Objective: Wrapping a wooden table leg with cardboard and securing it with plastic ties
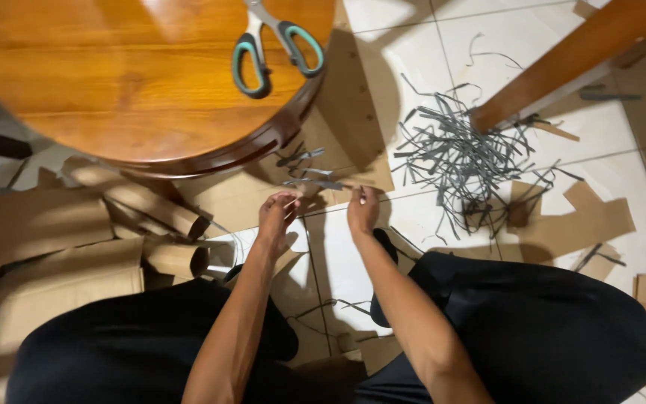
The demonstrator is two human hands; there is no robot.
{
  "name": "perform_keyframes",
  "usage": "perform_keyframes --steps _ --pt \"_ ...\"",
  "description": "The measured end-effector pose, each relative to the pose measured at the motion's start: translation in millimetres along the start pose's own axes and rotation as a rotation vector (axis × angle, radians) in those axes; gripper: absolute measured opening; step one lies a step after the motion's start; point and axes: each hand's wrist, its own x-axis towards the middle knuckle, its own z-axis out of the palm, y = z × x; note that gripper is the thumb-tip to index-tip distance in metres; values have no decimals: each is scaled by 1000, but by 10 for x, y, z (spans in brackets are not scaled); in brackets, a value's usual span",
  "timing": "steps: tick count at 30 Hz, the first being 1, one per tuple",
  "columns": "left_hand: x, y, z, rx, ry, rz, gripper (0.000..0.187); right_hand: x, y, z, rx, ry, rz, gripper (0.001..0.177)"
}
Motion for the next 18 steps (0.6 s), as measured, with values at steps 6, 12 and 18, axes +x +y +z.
perform_keyframes --steps 6,12,18 --pt "51 -117 -62 62 31 -18 22 1043 861 -357 -668 419 -285 22" --pt "87 -177 -20 85 35 -43 22 1631 1157 -614 -743 183 -259 38" --pt "94 -217 -29 95 34 -33 24 1274 861 -448 -700 297 -404 41"
